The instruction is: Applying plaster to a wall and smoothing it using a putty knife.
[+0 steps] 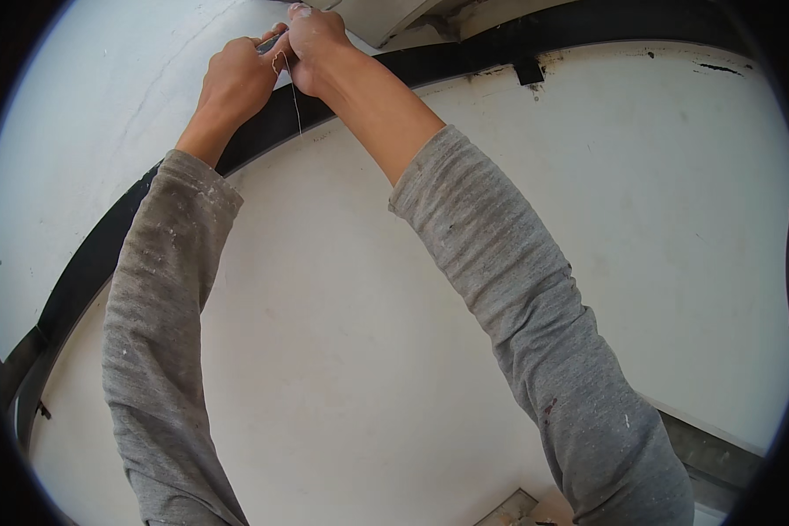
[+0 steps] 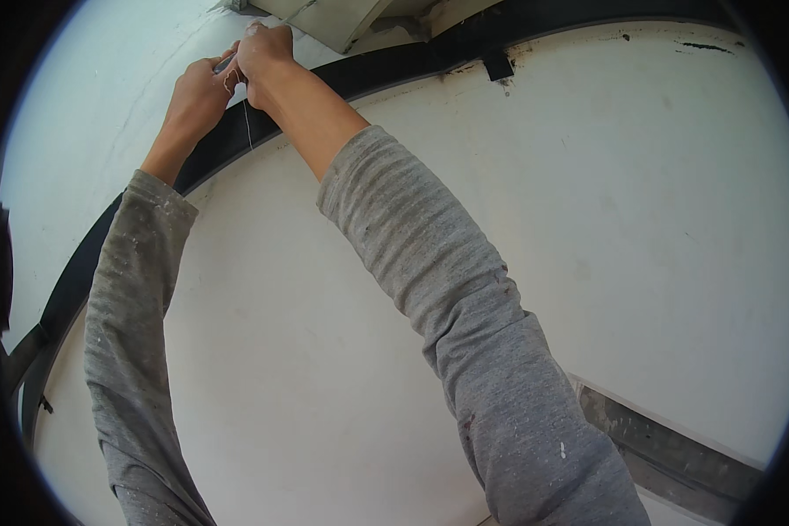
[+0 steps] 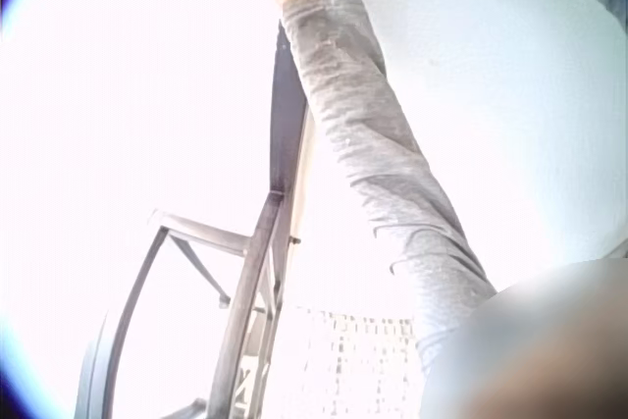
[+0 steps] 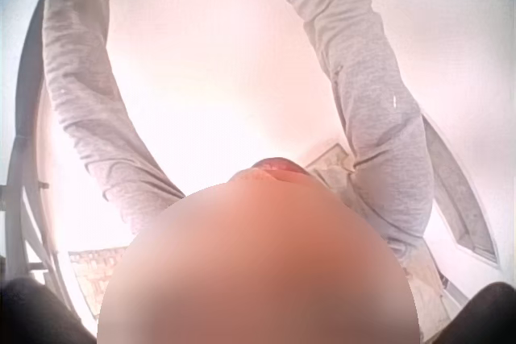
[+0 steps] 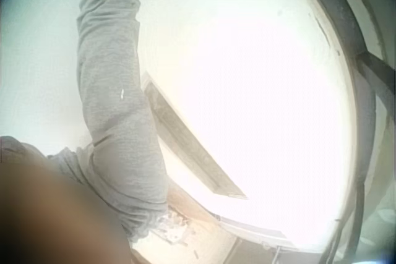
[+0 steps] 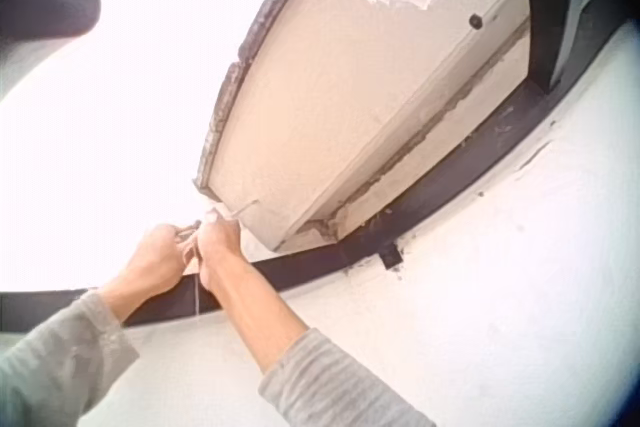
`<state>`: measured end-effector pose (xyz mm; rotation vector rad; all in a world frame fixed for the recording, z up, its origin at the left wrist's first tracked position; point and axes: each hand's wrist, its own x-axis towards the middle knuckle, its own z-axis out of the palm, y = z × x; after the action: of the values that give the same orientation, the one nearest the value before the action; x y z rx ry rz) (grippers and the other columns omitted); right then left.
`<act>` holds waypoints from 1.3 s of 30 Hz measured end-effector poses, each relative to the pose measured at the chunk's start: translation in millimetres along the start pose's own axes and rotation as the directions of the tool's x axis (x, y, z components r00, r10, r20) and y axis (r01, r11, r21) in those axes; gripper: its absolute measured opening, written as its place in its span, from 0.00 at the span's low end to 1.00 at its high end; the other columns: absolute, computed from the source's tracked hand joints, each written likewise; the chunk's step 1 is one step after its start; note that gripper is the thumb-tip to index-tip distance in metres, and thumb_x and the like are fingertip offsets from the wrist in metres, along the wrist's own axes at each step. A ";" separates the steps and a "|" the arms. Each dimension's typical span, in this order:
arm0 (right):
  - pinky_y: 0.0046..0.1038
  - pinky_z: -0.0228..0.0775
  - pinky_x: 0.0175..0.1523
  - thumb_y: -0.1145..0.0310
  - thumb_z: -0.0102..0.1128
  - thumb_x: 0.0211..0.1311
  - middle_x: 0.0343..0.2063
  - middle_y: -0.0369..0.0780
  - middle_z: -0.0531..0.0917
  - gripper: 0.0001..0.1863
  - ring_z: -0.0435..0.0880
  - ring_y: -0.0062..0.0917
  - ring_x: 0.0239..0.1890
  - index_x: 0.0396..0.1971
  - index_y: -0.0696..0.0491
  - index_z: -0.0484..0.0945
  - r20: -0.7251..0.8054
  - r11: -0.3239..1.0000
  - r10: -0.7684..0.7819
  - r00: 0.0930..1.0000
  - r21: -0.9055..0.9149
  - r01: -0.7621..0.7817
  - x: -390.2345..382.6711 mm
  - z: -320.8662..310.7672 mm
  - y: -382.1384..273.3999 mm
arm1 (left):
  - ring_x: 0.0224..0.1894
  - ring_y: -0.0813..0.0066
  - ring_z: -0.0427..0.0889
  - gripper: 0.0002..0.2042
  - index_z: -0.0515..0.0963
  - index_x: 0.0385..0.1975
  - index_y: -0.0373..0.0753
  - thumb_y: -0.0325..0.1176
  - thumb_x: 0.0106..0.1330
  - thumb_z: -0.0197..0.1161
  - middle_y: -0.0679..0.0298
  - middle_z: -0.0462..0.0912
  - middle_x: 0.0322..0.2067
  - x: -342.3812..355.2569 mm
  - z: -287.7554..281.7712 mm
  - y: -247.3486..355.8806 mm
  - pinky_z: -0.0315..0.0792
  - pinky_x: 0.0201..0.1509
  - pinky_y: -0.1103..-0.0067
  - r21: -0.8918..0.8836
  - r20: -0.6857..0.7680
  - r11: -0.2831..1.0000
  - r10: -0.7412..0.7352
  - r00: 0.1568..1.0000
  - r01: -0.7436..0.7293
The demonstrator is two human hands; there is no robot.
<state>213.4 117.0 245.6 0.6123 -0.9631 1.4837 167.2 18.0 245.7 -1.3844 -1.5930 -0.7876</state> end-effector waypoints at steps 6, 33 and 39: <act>0.33 0.71 0.30 0.64 0.38 0.69 0.28 0.47 0.77 0.18 0.79 0.30 0.28 0.38 0.66 0.70 -0.211 0.964 0.139 0.968 -0.193 -0.181 -18.0 9.3 -37.9 | 0.31 0.81 0.77 0.26 0.75 0.49 0.31 0.51 0.69 0.54 0.65 0.80 0.31 -14.9 1.9 8.7 0.71 0.39 0.79 -0.245 0.166 0.969 0.004 0.986 0.038; 0.38 0.73 0.41 0.63 0.46 0.62 0.11 0.44 0.77 0.21 0.76 0.38 0.16 0.11 0.55 0.77 0.810 -0.196 -0.225 0.541 -0.582 0.789 -4.2 -131.5 -32.1 | 0.11 0.92 0.50 0.25 0.69 0.20 0.45 0.62 0.62 0.58 0.78 0.58 0.13 -15.6 18.3 52.1 0.42 0.12 0.89 -0.255 0.086 0.925 -0.267 0.960 0.281; 0.36 0.73 0.42 0.63 0.46 0.63 0.09 0.43 0.76 0.24 0.75 0.36 0.14 0.08 0.55 0.76 0.808 -0.185 -0.261 0.527 -0.578 0.795 -5.3 -132.7 -24.5 | 0.11 0.87 0.56 0.30 0.73 0.20 0.37 0.64 0.60 0.58 0.73 0.62 0.12 -16.7 26.6 44.5 0.49 0.15 0.87 -0.150 -0.019 0.964 -0.224 0.974 0.219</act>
<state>258.8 224.6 177.7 0.2202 -1.4678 -0.4267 205.8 42.3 215.9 -1.2997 -1.7100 -1.0765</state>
